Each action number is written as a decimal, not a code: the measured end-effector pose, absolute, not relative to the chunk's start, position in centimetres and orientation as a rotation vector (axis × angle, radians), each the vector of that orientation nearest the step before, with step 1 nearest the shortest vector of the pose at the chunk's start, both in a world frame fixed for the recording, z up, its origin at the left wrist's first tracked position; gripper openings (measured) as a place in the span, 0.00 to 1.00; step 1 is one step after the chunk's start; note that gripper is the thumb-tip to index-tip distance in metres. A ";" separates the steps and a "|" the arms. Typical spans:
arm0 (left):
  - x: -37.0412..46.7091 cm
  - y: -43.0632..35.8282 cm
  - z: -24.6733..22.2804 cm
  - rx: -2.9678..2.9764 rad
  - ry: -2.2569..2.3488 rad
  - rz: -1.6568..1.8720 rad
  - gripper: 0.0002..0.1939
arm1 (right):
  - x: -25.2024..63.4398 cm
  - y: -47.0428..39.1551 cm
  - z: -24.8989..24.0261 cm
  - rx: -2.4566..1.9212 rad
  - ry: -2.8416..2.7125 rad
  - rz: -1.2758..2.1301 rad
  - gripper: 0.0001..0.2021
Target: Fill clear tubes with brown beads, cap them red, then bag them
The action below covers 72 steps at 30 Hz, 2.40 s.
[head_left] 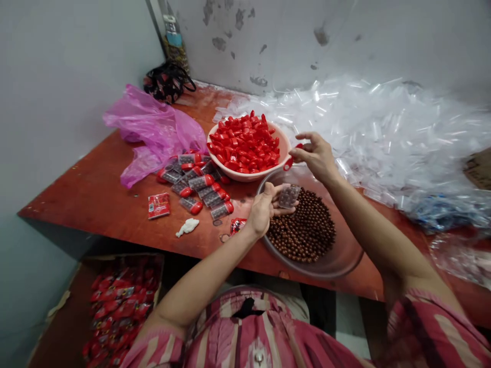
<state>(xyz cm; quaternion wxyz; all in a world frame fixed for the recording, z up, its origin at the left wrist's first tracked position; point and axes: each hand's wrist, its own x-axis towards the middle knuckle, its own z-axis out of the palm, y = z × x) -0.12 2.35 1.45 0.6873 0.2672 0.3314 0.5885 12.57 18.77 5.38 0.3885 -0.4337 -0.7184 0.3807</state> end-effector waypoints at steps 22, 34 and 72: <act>0.0 2.3 0.1 1.279 0.927 1.294 0.19 | 19.7 8.4 7.0 -0.586 -2.633 0.488 0.06; 0.6 2.3 -0.2 1.083 0.912 1.413 0.23 | 20.5 8.7 2.0 -1.286 -3.095 0.211 0.15; -0.2 1.4 0.5 1.291 0.805 1.313 0.18 | 17.2 7.7 3.4 -1.057 -1.109 2.136 0.20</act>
